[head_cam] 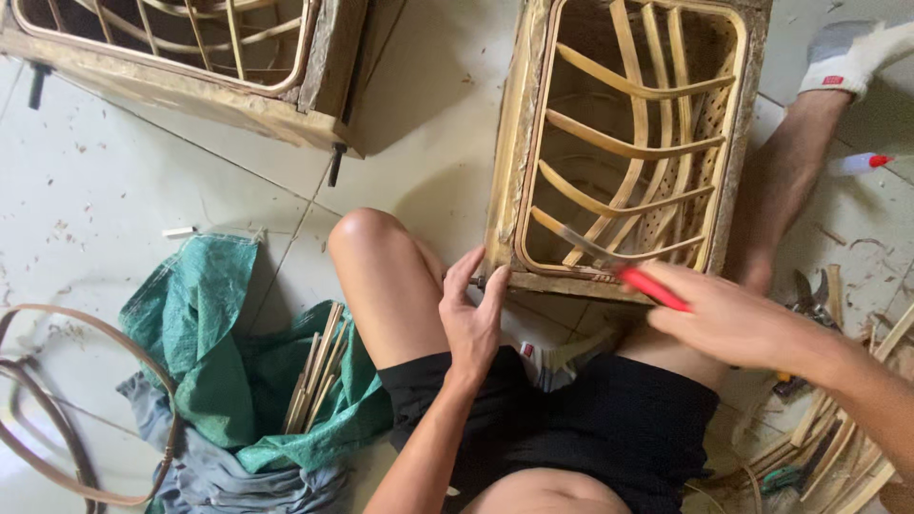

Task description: The person assembles a rectangular rattan basket frame by inserting curved rattan strips into a wooden mold, tapping them into place with a hammer, and applying glue along the joints. The person repeats this process on multiple frames, securing each strip and ensuring alignment within the mold.

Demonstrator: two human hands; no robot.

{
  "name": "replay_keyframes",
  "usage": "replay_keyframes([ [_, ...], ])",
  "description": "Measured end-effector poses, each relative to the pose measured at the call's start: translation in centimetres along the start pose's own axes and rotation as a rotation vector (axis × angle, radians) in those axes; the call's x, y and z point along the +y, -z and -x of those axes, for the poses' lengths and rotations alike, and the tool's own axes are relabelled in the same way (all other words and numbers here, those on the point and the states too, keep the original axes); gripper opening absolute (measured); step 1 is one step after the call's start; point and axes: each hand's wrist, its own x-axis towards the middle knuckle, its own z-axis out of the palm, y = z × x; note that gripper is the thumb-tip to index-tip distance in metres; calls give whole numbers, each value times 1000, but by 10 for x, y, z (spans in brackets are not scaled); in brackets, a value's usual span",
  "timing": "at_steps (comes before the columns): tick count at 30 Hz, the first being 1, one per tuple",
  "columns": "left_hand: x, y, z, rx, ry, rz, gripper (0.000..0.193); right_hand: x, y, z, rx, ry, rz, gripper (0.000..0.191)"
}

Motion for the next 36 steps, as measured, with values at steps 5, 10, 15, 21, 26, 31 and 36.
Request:
replay_keyframes([
  [5, -13, -14, -16, -8, 351, 267, 31, 75, -19, 12, 79, 166, -794, 56],
  [10, -26, -35, -82, -21, 278, 366, 28, 125, -36, 9, 98, 212, -1167, 54],
  [15, -18, -57, -123, -19, 258, 366, 31, 150, -35, 0, 129, 146, -1257, 46],
  [21, -19, -95, -198, -64, 250, 224, 43, 124, 46, -25, 93, 461, -1038, 55],
  [26, -20, -155, -285, -205, 238, 265, 53, 47, 174, -100, 57, 227, -581, 57],
  [31, -23, -173, -322, -389, 255, 299, 69, -21, 247, -159, 115, 104, -101, 59],
  [36, -35, -171, -330, -425, 264, 270, 74, -53, 254, -173, 75, 101, -125, 52],
])
